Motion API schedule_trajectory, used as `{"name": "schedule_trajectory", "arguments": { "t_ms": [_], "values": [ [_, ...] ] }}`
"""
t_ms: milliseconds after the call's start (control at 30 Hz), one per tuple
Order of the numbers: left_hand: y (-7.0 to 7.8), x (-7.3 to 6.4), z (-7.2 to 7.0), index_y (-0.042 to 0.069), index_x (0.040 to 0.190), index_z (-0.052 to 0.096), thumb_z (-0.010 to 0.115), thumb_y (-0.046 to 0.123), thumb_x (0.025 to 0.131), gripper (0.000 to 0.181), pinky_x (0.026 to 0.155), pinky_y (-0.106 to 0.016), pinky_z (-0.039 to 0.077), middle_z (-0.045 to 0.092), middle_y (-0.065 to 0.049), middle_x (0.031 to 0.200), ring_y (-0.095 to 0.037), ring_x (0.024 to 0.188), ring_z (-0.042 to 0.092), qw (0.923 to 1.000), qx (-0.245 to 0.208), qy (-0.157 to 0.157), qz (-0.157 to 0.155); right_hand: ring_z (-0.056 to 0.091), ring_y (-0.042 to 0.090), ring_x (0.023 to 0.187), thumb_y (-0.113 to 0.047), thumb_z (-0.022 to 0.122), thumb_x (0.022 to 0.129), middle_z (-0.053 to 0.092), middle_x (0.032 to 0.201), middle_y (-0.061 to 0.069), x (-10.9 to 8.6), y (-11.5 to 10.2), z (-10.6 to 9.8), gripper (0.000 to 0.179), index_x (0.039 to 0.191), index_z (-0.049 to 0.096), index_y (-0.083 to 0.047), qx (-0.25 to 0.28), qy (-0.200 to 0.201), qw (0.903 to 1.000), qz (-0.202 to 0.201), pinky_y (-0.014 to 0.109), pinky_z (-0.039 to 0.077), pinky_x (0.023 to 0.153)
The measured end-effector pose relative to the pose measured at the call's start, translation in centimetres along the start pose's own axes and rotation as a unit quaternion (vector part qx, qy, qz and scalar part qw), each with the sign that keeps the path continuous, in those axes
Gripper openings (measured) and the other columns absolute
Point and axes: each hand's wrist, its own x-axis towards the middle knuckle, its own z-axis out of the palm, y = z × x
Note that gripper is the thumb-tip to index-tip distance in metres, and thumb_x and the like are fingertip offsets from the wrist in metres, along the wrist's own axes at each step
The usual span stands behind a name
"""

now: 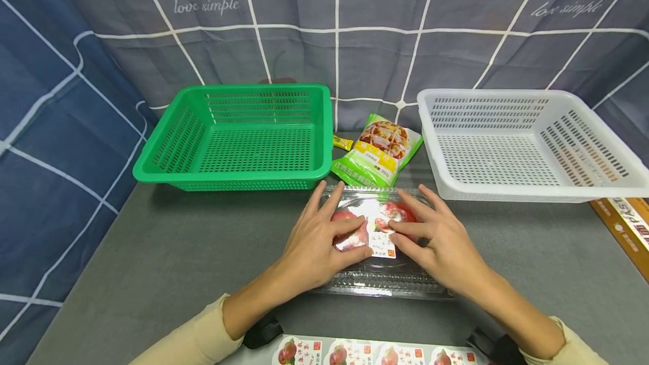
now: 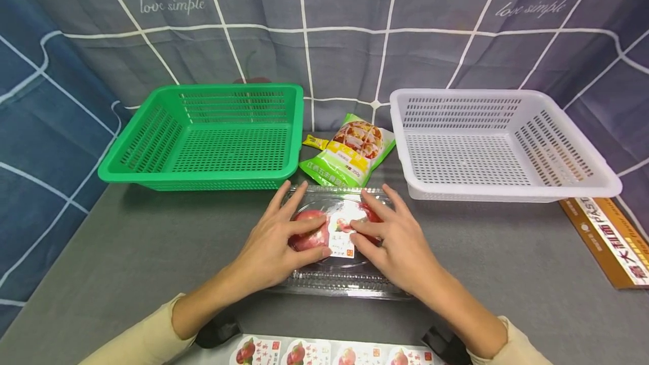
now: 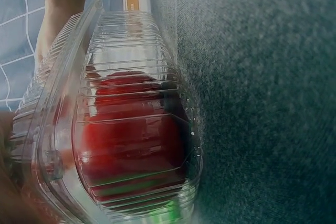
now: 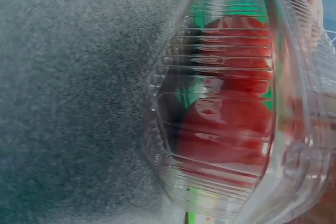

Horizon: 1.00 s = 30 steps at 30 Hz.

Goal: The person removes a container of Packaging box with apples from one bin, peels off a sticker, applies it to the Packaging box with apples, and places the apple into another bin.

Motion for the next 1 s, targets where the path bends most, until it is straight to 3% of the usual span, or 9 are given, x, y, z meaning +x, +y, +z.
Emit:
{"name": "schedule_trajectory", "arguments": {
  "t_ms": [133, 267, 367, 500, 600, 767, 900, 1000],
  "values": [
    [0.0, 0.0, 0.0, 0.026, 0.123, 0.071, 0.075, 0.057, 0.081, 0.052, 0.109, -0.063, 0.024, 0.028, -0.014, 0.158, -0.034, 0.149, 0.004, 1.0, 0.0, 0.0, 0.003, 0.027, 0.033, 0.144, -0.014, 0.079, 0.084, 0.057, 0.139, 0.009, -0.3, 0.3, -0.2, 0.015, 0.099, 0.08, -0.013, 0.039, 0.01, 0.9991, 0.015, 0.071, 0.033, 0.098],
    [0.1, -0.1, 0.1, 0.029, 0.125, 0.071, 0.071, 0.054, 0.086, 0.046, 0.11, -0.065, 0.017, 0.024, -0.013, 0.16, -0.038, 0.148, 0.003, 0.9995, 0.008, -0.01, 0.028, 0.018, 0.028, 0.147, -0.019, 0.072, 0.091, 0.051, 0.145, 0.006, -0.6, 0.5, -0.2, 0.028, 0.12, 0.073, -0.016, 0.046, -0.012, 0.9986, 0.024, 0.071, 0.029, 0.1],
    [0.1, -0.2, 0.1, 0.029, 0.121, 0.073, 0.068, 0.049, 0.09, 0.037, 0.111, -0.066, 0.011, 0.022, -0.013, 0.161, -0.038, 0.148, 0.001, 0.9982, 0.007, -0.014, 0.058, 0.011, 0.033, 0.148, -0.022, 0.067, 0.095, 0.043, 0.152, 0.008, -0.7, 0.6, -0.2, 0.035, 0.13, 0.067, -0.021, 0.036, -0.038, 0.9987, 0.002, 0.074, 0.025, 0.099],
    [-0.1, -0.3, 0.2, 0.028, 0.11, 0.078, 0.071, 0.043, 0.089, 0.027, 0.111, -0.067, 0.01, 0.028, -0.012, 0.159, -0.035, 0.148, 0.002, 0.9966, -0.003, 0.004, 0.082, 0.006, 0.037, 0.147, -0.022, 0.068, 0.094, 0.039, 0.154, 0.01, -0.6, 0.9, -0.5, 0.026, 0.119, 0.074, -0.024, 0.058, -0.056, 0.9965, -0.02, 0.078, 0.02, 0.098],
    [-0.2, -0.4, 0.3, 0.028, 0.104, 0.08, 0.074, 0.041, 0.088, 0.022, 0.11, -0.067, 0.013, 0.032, -0.01, 0.157, -0.031, 0.149, 0.004, 0.9961, -0.014, 0.015, 0.086, 0.003, 0.033, 0.148, -0.018, 0.071, 0.092, 0.041, 0.153, 0.007, -0.7, 1.2, -0.9, 0.018, 0.107, 0.079, -0.025, 0.104, -0.065, 0.9924, -0.014, 0.077, 0.016, 0.1],
    [-0.3, -0.5, 0.3, 0.029, 0.097, 0.081, 0.075, 0.039, 0.087, 0.015, 0.109, -0.069, 0.012, 0.037, -0.007, 0.155, -0.028, 0.149, 0.008, 0.9947, -0.022, 0.018, 0.099, -0.003, 0.027, 0.149, -0.013, 0.073, 0.09, 0.04, 0.154, 0.006, -0.8, 1.7, -1.4, 0.019, 0.1, 0.08, -0.027, 0.163, -0.09, 0.9824, -0.004, 0.077, 0.009, 0.102],
    [-0.4, -0.5, 0.2, 0.03, 0.095, 0.081, 0.075, 0.038, 0.087, 0.013, 0.109, -0.07, 0.01, 0.039, -0.005, 0.154, -0.027, 0.149, 0.01, 0.9937, -0.025, 0.014, 0.108, -0.004, 0.025, 0.149, -0.015, 0.074, 0.09, 0.038, 0.155, 0.004, -0.8, 1.7, -1.6, 0.019, 0.099, 0.08, -0.03, 0.162, -0.105, 0.9812, 0.01, 0.078, 0.011, 0.101],
    [-0.5, -0.4, 0.2, 0.03, 0.096, 0.081, 0.074, 0.039, 0.088, 0.014, 0.108, -0.071, 0.01, 0.037, -0.004, 0.155, -0.028, 0.148, 0.012, 0.993, -0.024, 0.009, 0.115, -0.004, 0.028, 0.149, -0.023, 0.073, 0.09, 0.034, 0.157, 0.004, -0.8, 1.5, -1.5, 0.03, 0.12, 0.073, -0.029, 0.116, -0.112, 0.9869, 0.008, 0.079, 0.016, 0.099]
  ]
}}
